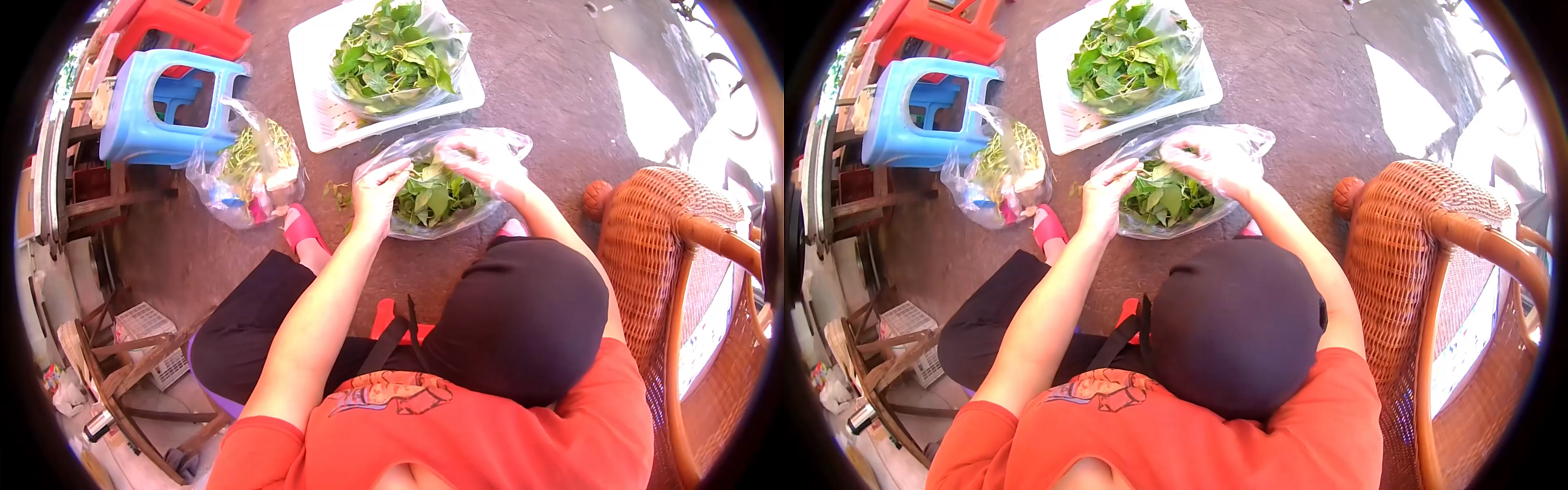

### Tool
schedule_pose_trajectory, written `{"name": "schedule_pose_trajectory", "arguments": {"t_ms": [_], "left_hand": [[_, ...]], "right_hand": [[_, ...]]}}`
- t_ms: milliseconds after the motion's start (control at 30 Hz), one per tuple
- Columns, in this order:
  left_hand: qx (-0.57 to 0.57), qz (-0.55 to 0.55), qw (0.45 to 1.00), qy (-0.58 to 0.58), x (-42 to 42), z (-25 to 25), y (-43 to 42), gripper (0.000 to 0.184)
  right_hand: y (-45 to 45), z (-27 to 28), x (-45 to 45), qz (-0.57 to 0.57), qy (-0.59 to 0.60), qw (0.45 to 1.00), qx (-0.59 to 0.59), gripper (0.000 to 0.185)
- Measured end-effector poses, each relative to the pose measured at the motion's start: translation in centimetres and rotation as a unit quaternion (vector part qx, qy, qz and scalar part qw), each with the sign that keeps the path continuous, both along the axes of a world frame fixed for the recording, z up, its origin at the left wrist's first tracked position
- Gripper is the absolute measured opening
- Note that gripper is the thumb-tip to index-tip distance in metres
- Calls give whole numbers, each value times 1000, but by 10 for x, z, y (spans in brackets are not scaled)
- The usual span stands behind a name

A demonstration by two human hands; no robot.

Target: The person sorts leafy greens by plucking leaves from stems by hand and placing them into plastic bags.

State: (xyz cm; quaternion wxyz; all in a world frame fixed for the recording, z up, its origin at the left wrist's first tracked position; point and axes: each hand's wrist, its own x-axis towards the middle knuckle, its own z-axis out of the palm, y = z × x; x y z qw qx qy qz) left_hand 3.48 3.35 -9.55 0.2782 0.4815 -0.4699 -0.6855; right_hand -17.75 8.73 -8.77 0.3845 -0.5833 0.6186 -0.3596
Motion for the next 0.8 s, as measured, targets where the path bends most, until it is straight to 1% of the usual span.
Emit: {"name": "schedule_pose_trajectory", "arguments": {"t_ms": [67, 133, 200, 233, 333, 367, 433, 467, 500, 533, 633, 667, 700, 733, 800], "left_hand": [[-10, -6, 999, 31, -5, 4, 1, 23], [-36, -18, 997, 71, -7, 7, 1, 22], [-47, -53, 995, 65, -5, 14, -4, 23], [-51, -71, 994, 61, -3, 18, -6, 24], [-90, -114, 989, -1, -1, 36, -16, 27], [-134, -84, 985, -70, -9, 33, -14, 20], [-199, -150, 954, -166, -8, 27, -16, 17], [-231, -182, 932, -213, -8, 25, -17, 15], [-247, -187, 920, -240, -9, 26, -16, 12], [-231, -187, 925, -235, -10, 24, -16, 13], [-169, -193, 943, -211, -10, 17, -16, 14], [-142, -198, 950, -196, -11, 18, -17, 14], [-115, -202, 956, -180, -11, 19, -17, 15], [-71, -181, 971, -137, -13, 22, -16, 15], [15, -138, 989, -50, -19, 26, -12, 15]], "right_hand": [[-4, 9, 11, 39, 58, 995, -72, 28], [-10, 2, 18, 53, 37, 997, -44, 24], [-14, -2, 21, 79, 0, 997, 5, 22], [-14, -2, 21, 79, 67, 995, 0, 18], [-10, 6, 19, 60, 202, 974, -84, 13], [-8, 12, 18, 58, 212, 970, -100, 12], [-7, 22, 19, 55, 230, 962, -134, 10], [-7, 23, 19, 59, 237, 961, -132, 11], [-8, 23, 20, 63, 245, 959, -130, 11], [-8, 23, 19, 67, 253, 957, -127, 12], [-8, 5, 19, 57, 214, 963, -153, 12], [-8, -6, 22, 33, 126, 987, -91, 12], [-8, -16, 26, 9, 36, 999, -27, 12], [-8, -25, 28, -16, -54, 998, 36, 12], [-6, -16, 29, -37, -172, 980, 90, 13]]}}
